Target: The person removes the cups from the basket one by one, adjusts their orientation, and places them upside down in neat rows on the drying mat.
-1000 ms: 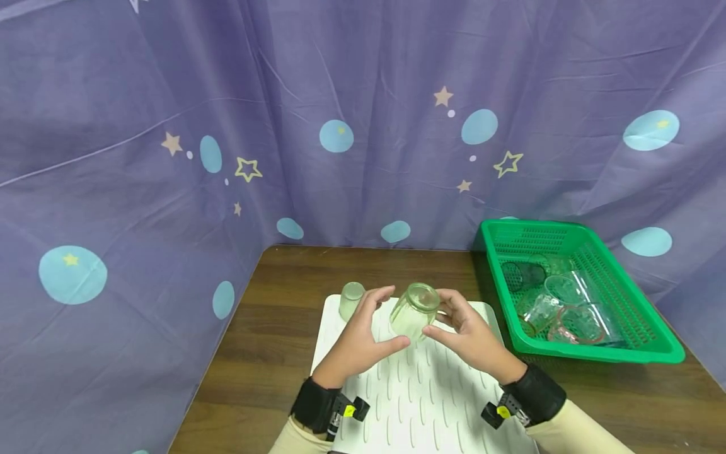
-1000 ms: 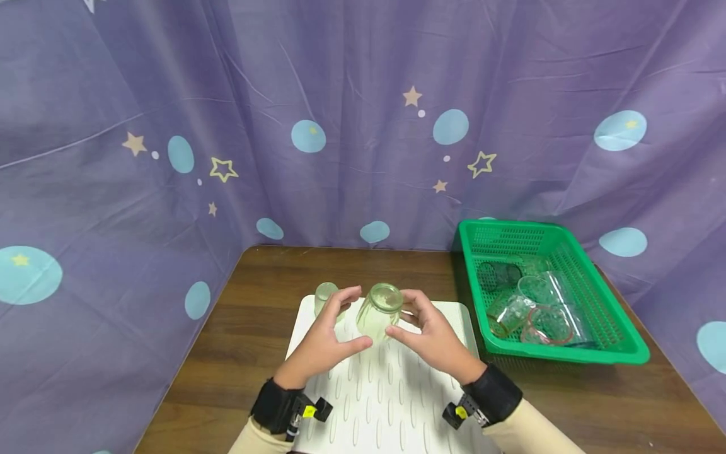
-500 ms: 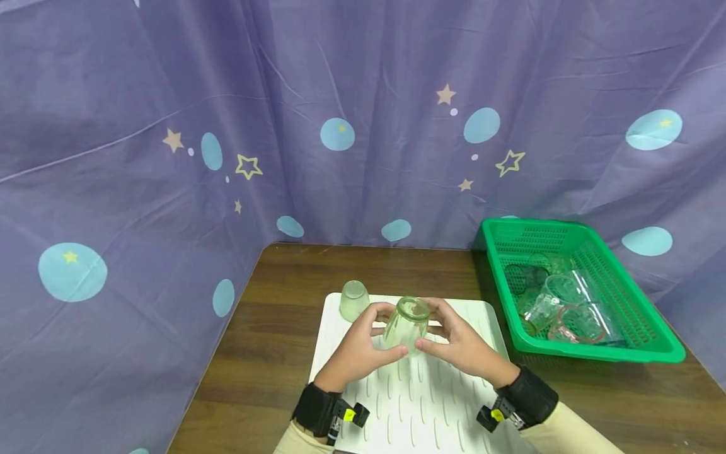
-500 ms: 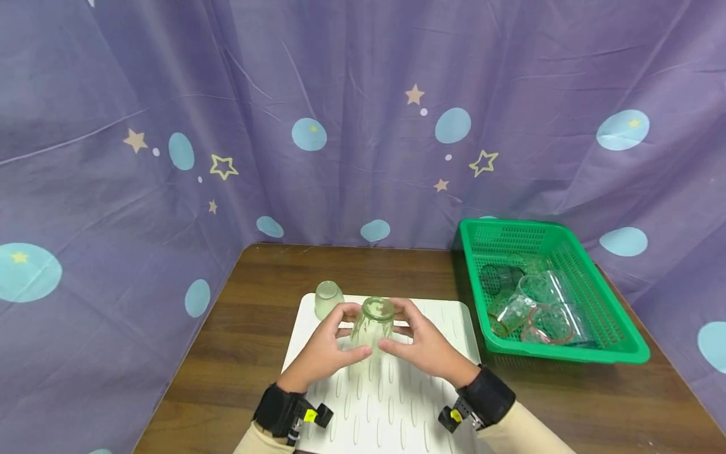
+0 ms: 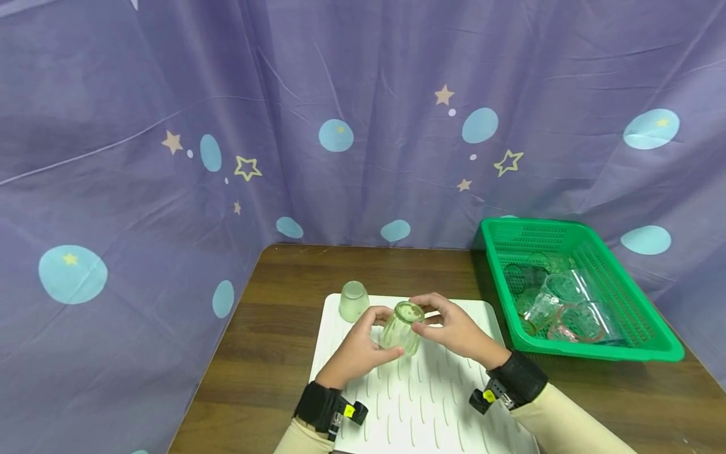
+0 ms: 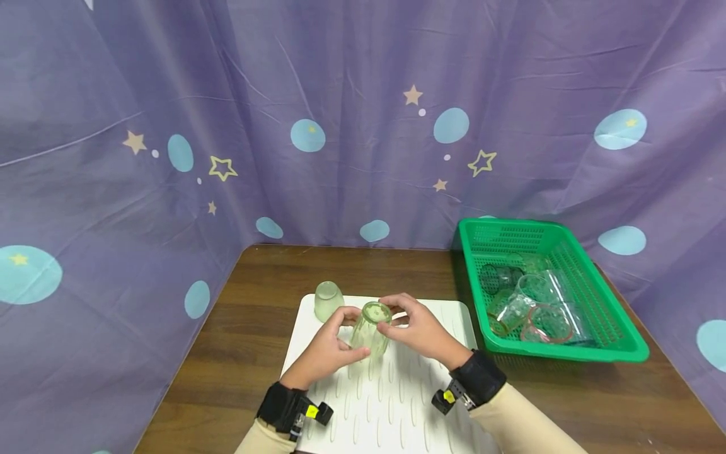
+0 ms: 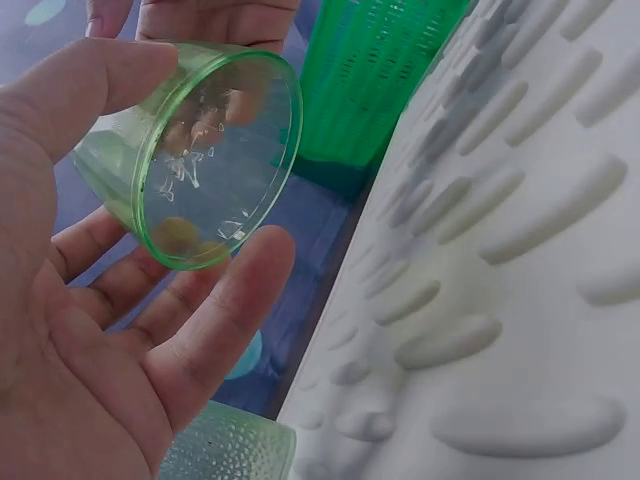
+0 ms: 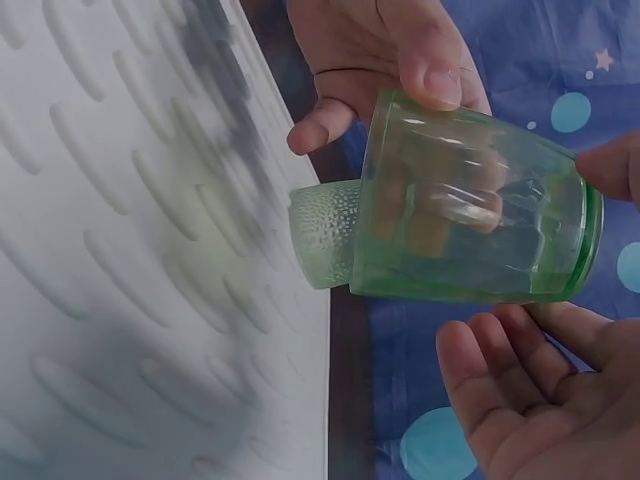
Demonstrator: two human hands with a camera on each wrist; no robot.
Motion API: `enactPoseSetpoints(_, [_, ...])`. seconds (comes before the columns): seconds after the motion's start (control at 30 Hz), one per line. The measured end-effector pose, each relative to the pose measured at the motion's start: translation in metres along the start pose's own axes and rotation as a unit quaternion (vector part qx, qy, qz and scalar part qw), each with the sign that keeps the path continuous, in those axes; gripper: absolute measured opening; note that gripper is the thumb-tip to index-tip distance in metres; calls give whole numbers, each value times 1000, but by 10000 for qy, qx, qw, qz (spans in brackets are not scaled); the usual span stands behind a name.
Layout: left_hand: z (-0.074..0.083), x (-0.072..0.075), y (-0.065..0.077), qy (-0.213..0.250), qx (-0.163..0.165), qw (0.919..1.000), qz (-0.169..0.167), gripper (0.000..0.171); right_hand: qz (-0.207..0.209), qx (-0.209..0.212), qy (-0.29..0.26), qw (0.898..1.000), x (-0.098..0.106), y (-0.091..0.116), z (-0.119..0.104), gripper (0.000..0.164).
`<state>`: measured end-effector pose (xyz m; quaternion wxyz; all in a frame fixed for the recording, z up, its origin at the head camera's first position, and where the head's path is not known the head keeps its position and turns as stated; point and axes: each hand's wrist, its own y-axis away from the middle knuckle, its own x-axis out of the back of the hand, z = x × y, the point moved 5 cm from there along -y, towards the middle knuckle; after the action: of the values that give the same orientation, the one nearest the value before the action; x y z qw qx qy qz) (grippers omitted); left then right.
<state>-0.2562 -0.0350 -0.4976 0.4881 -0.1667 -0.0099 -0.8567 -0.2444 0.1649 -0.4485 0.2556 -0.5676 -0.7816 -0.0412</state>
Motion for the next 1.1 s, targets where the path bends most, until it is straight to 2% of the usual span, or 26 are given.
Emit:
enactPoseSetpoints(0.2, [-7,4,0,-35,30,10000,-75,67,54,-114,-61,9999,-4,-5,6,40])
enactPoseSetpoints(0.3, [-4,18,2,64,-24,9999,-81,70,272,-141,-63,9995,-3,-11,9,40])
enactPoseSetpoints(0.4, [5,40,3,167,-369,9992,53,71,594,-191,-11,9980,1,-16,14,42])
enactPoseSetpoints(0.47, [12,56,3,197,-694,9970,264,68,807,-227,63,9965,2,-19,20,44])
enactPoseSetpoints(0.6, [22,83,3,241,-1324,9873,849,63,1067,-330,270,9934,2,-23,32,48])
enactPoseSetpoints(0.7, [24,100,4,288,-1529,9791,1306,62,1129,-310,448,9921,0,-27,39,50])
enactPoseSetpoints(0.77, [24,108,4,348,-1546,9757,1516,62,1157,-330,574,9911,-1,-29,42,51])
enactPoseSetpoints(0.9, [21,117,4,420,-1512,9714,1779,60,1166,-393,772,9894,-3,-36,48,53])
enactPoseSetpoints(1.1, [21,115,0,256,-1543,9725,1726,59,1342,-355,1032,9849,-5,-40,54,55])
